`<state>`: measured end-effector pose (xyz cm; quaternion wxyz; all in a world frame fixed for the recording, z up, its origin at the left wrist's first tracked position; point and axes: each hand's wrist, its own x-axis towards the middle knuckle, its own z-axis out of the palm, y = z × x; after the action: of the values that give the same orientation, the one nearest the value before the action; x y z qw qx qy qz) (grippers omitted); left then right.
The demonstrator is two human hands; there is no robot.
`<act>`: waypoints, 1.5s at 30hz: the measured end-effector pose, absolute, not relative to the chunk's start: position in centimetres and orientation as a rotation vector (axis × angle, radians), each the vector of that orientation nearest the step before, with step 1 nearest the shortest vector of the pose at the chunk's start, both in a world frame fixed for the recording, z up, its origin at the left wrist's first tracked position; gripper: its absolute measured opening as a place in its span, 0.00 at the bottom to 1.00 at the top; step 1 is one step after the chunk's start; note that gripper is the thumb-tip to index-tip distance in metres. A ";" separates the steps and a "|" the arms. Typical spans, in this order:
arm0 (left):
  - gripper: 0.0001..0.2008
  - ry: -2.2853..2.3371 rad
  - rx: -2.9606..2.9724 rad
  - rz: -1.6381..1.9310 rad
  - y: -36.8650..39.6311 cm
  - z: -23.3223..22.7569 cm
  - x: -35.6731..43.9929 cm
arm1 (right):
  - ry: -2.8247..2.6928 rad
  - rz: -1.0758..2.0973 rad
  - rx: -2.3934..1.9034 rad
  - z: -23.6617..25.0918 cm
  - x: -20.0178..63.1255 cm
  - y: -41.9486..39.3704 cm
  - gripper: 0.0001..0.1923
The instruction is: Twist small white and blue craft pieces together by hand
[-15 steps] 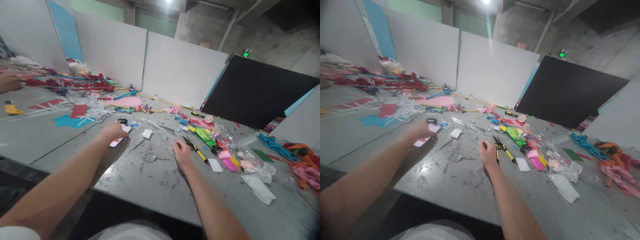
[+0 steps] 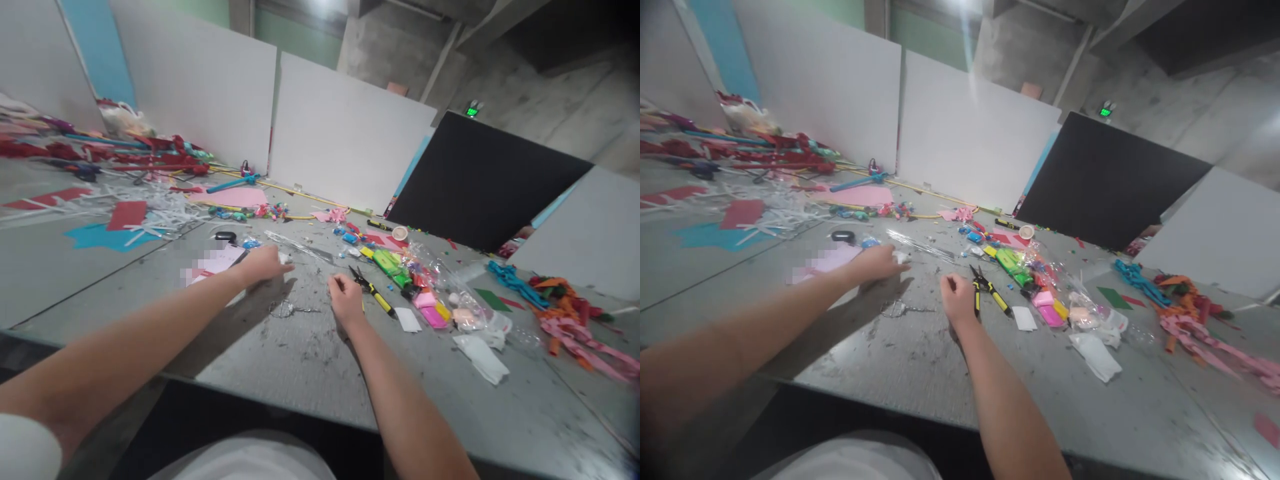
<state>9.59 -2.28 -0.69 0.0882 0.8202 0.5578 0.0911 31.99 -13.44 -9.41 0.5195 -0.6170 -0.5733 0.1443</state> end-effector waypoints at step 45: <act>0.23 0.543 2.349 0.689 -5.1 -3.2 9.5 | -1.307 0.536 -1.200 -7.6 30.2 -14.6 0.18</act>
<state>9.51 -5.05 -3.17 0.3118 0.8902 0.2057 0.2610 30.25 -14.61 -7.60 0.6005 -0.5177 -0.5639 0.2313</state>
